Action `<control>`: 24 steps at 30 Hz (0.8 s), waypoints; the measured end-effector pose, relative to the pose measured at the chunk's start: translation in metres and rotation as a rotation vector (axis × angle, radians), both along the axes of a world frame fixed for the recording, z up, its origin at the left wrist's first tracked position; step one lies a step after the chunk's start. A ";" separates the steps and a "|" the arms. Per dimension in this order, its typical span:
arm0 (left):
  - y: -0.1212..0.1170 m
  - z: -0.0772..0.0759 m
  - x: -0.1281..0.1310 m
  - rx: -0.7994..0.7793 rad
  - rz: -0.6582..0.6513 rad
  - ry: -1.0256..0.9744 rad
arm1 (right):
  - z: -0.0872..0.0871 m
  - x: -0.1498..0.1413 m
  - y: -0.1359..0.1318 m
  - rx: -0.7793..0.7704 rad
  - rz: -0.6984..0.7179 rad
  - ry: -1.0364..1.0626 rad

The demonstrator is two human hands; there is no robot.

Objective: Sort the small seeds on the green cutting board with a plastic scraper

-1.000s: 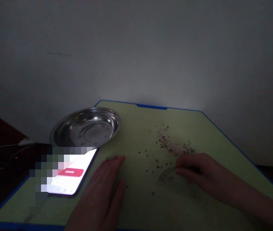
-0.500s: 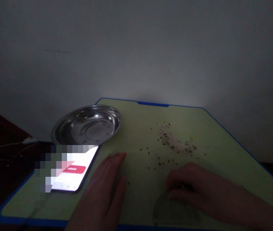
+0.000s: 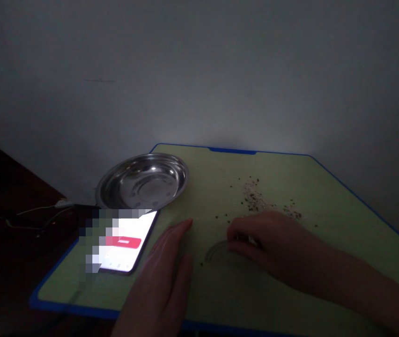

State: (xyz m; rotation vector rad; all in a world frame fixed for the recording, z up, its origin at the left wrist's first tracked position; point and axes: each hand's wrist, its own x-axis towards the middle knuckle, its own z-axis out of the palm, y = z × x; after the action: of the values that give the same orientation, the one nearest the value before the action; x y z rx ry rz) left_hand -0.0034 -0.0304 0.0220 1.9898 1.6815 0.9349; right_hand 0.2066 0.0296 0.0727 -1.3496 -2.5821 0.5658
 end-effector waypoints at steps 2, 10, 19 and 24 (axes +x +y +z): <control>0.000 -0.001 -0.001 -0.009 -0.012 -0.013 | 0.000 -0.009 0.002 0.074 0.023 -0.027; -0.001 -0.002 -0.001 -0.007 -0.008 -0.054 | 0.001 -0.002 -0.011 0.125 0.079 -0.030; -0.006 0.003 0.001 -0.057 0.055 -0.204 | 0.010 -0.022 -0.029 0.320 0.342 -0.017; -0.006 0.001 0.001 -0.037 0.044 -0.201 | -0.006 -0.027 -0.035 0.502 0.378 0.010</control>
State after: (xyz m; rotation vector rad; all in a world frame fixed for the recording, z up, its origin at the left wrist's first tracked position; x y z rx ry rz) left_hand -0.0021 -0.0363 0.0229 1.7769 1.6249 1.0725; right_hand 0.1797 -0.0058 0.0666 -0.7049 -2.7238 -0.0429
